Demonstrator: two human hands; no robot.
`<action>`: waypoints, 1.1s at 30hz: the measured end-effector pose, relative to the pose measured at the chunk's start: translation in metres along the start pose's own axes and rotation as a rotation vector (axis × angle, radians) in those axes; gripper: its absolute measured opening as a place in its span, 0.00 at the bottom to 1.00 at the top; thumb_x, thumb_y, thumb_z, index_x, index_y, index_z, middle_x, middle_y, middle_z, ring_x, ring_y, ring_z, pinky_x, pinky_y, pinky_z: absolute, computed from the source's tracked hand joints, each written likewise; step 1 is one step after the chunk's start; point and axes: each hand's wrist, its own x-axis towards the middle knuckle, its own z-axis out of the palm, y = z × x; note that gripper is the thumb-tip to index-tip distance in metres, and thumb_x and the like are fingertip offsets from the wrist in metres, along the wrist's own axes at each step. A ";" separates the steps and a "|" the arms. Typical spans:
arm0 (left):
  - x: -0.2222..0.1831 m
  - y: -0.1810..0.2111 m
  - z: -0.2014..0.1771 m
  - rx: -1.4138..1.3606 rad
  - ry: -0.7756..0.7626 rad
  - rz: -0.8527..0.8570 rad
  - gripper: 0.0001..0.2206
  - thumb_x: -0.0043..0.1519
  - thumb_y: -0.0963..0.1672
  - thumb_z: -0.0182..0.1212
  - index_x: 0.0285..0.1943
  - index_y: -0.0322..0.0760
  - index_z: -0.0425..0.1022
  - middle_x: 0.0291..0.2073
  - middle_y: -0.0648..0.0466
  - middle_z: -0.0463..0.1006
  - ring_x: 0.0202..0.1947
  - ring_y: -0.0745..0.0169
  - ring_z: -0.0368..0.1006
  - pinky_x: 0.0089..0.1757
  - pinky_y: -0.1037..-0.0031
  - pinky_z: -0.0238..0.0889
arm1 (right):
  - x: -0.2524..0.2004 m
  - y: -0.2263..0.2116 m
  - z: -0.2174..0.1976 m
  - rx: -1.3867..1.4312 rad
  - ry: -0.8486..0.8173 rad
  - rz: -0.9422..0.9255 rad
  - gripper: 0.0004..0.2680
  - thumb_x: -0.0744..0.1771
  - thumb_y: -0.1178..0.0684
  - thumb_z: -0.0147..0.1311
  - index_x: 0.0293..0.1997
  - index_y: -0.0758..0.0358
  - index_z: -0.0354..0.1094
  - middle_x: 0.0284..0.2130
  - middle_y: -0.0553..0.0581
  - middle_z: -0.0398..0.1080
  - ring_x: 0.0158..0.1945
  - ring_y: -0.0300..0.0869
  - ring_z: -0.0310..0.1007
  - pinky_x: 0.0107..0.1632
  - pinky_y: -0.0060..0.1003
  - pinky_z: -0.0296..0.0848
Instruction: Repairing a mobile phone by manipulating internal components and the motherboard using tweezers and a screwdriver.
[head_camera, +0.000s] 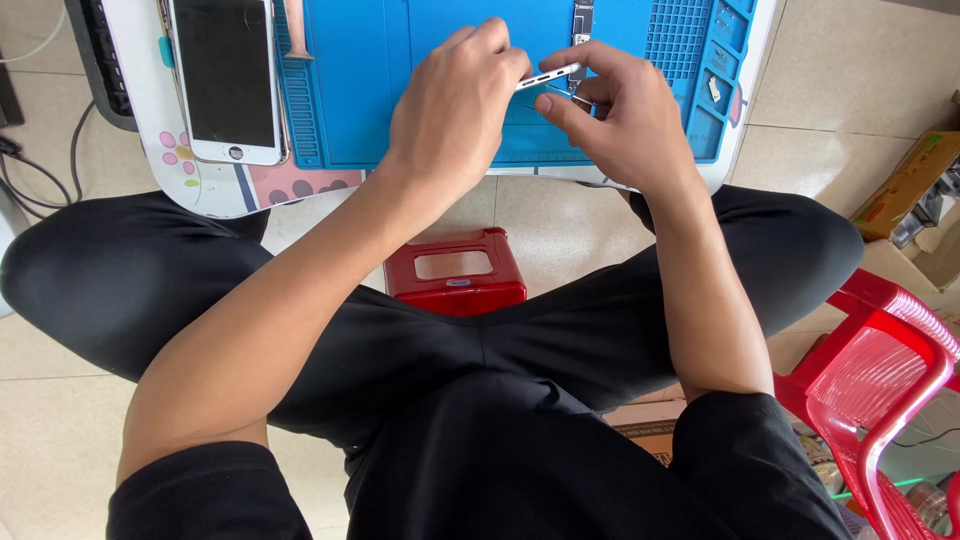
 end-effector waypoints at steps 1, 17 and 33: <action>0.000 0.000 -0.001 0.000 -0.001 0.001 0.06 0.61 0.34 0.69 0.45 0.30 0.83 0.37 0.46 0.75 0.37 0.46 0.74 0.31 0.58 0.72 | 0.000 0.000 0.000 0.000 0.001 0.001 0.10 0.73 0.48 0.58 0.59 0.56 0.72 0.19 0.47 0.68 0.24 0.35 0.57 0.33 0.36 0.56; 0.002 -0.002 -0.002 -0.007 -0.009 -0.002 0.06 0.64 0.37 0.70 0.48 0.30 0.84 0.38 0.44 0.76 0.38 0.45 0.75 0.34 0.57 0.74 | -0.003 0.009 0.013 -0.180 0.139 -0.080 0.12 0.73 0.44 0.60 0.62 0.55 0.71 0.23 0.46 0.68 0.23 0.38 0.56 0.29 0.40 0.56; 0.008 -0.010 -0.005 0.110 0.014 -0.015 0.04 0.61 0.38 0.72 0.43 0.35 0.85 0.34 0.48 0.77 0.33 0.44 0.77 0.27 0.57 0.73 | -0.005 0.014 0.006 -0.158 0.287 -0.392 0.04 0.73 0.64 0.61 0.46 0.64 0.71 0.39 0.57 0.72 0.31 0.42 0.67 0.37 0.38 0.65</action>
